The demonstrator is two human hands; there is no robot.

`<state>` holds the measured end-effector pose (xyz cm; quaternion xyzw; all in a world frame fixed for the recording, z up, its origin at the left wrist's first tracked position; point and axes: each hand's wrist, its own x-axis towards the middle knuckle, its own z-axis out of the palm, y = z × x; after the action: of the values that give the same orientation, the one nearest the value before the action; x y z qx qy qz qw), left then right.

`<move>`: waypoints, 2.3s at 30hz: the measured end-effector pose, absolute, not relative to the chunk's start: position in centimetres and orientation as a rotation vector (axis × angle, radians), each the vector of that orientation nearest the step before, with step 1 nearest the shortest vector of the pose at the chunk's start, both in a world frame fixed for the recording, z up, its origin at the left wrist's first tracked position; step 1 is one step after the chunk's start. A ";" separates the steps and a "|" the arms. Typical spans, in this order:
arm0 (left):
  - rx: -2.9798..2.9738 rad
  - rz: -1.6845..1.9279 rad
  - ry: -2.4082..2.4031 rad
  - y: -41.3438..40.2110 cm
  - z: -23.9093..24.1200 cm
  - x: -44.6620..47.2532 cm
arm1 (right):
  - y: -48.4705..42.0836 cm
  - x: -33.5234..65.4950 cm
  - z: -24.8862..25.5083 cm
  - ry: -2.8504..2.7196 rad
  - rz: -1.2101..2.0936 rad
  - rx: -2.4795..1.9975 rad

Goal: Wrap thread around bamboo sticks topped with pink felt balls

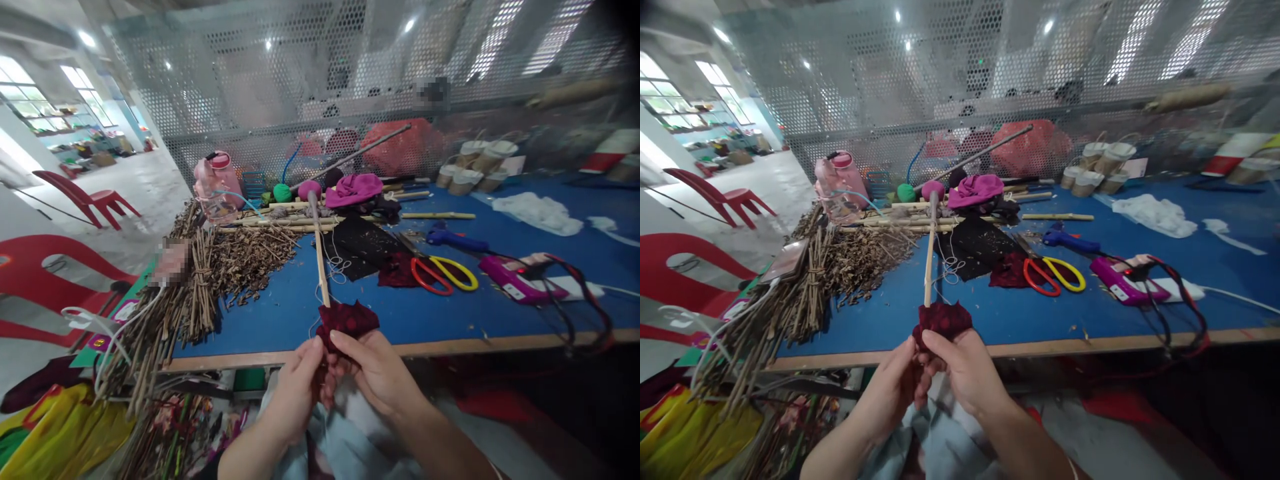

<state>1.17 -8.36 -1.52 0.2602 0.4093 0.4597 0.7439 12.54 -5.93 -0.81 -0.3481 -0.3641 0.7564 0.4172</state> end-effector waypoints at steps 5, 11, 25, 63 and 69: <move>0.569 1.023 0.926 -8.0 -1.9 1.6 | -5.9 12.3 -0.7 -0.978 1.886 -0.889; 0.621 1.087 0.894 -7.5 -1.6 2.3 | -6.2 12.1 -0.4 -0.976 1.735 -0.918; 0.697 1.316 1.099 -7.3 -1.5 1.7 | -6.2 12.5 0.0 -1.192 1.486 -1.102; 0.669 1.353 0.923 -7.6 0.3 0.7 | -7.4 12.5 -0.2 -1.938 0.547 -0.987; 0.705 1.288 0.986 -7.0 0.7 0.3 | -8.0 12.8 0.3 -1.972 0.755 -0.969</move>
<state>0.34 -7.05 0.72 0.3082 0.4311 0.5633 0.6339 12.76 -7.98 0.27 -0.3825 -0.7788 0.2980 0.3980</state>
